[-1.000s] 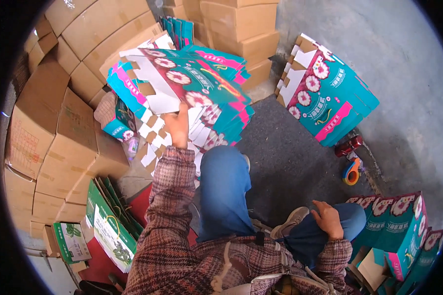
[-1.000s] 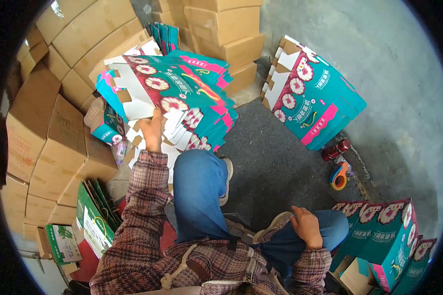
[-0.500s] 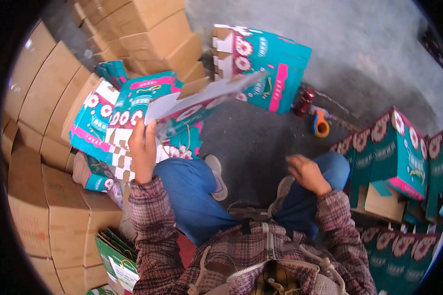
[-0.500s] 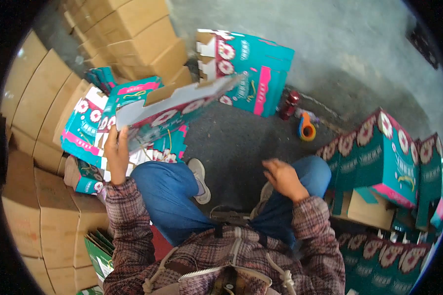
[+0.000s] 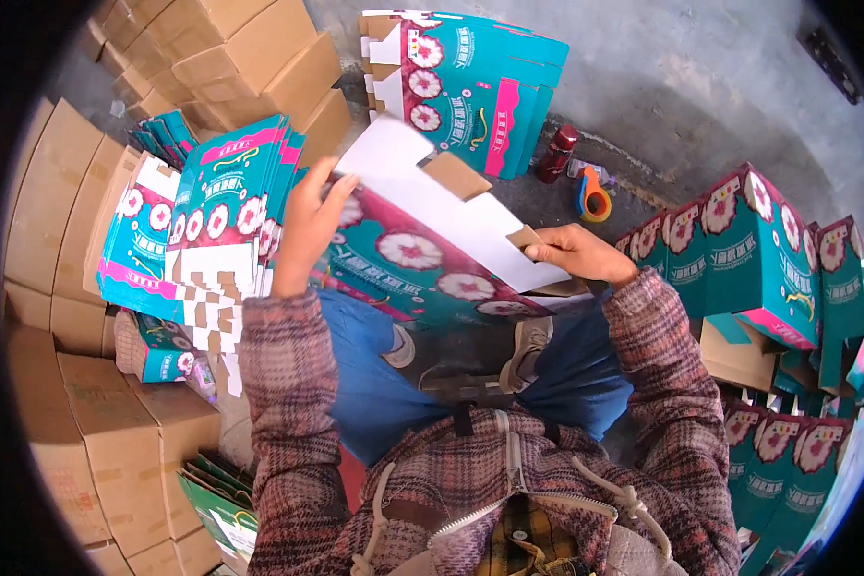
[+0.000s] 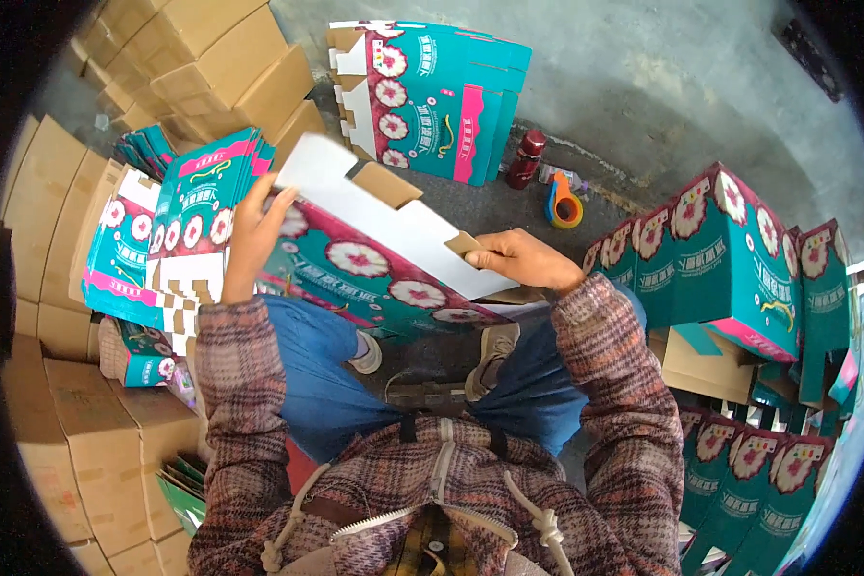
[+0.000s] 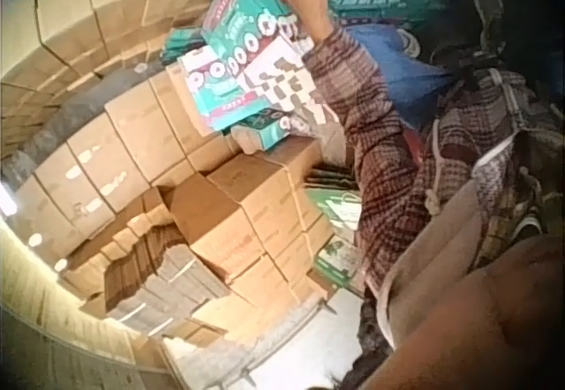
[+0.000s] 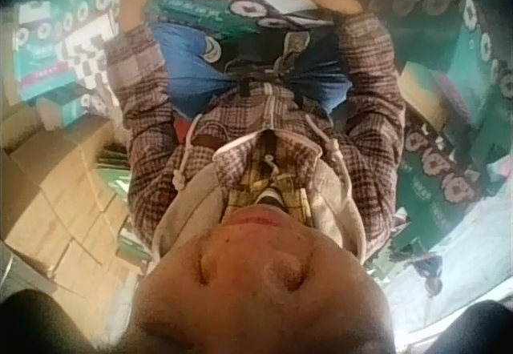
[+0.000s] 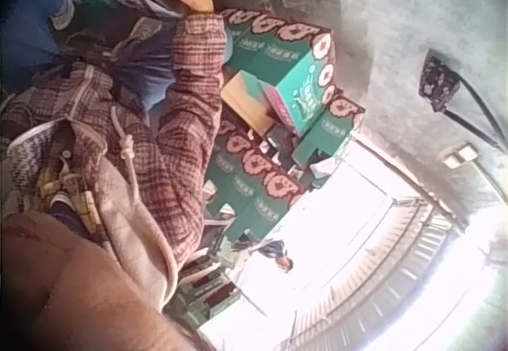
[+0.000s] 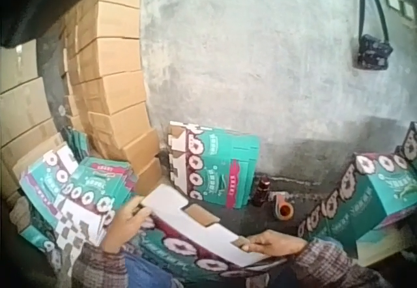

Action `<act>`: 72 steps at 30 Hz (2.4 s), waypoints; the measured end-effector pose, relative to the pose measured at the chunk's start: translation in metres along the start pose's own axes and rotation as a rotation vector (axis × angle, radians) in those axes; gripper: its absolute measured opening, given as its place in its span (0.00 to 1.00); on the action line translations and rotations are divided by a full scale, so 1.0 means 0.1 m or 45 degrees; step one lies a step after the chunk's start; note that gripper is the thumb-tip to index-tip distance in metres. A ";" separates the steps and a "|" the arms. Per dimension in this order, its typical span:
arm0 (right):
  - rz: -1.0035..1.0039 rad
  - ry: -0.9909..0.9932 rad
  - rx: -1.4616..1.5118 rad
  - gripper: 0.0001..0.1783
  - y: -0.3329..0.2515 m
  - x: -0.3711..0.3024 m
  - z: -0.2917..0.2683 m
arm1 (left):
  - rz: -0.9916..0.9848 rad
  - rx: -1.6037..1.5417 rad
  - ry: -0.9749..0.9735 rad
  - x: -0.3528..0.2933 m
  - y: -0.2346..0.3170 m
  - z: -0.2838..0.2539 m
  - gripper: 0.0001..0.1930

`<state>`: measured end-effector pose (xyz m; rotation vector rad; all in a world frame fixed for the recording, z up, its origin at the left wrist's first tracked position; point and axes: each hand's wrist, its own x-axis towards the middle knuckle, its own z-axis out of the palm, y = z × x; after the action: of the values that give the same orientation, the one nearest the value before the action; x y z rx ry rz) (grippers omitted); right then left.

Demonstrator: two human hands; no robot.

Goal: The person folds a cardboard box by hand, presses down the inner flaps, and stacks it onto a pile before repeating the process with another flat sheet.

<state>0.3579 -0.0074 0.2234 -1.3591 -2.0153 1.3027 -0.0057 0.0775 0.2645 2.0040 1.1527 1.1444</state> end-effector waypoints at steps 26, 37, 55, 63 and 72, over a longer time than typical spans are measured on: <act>0.006 0.595 0.764 0.22 0.50 0.58 0.03 | 0.021 -0.096 -0.490 -0.19 0.20 1.76 0.47; 0.185 0.930 0.552 0.21 0.79 0.50 -0.47 | 0.062 0.116 -0.199 -0.55 -0.11 1.57 0.30; 0.303 1.176 -0.533 0.25 1.03 0.71 -0.36 | 0.216 0.471 -0.642 -1.03 0.02 1.26 0.40; 0.093 0.994 -1.456 0.23 0.59 0.87 -0.47 | 0.317 0.556 -0.728 -1.07 0.08 1.31 0.47; 0.258 1.058 -1.176 0.13 0.83 1.07 -0.84 | 0.409 0.469 -0.799 -1.01 0.12 1.38 0.39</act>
<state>0.4125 0.1352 0.1760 -2.0390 -1.8659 -0.2967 0.0932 -0.0232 0.1673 2.6336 0.7627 0.3693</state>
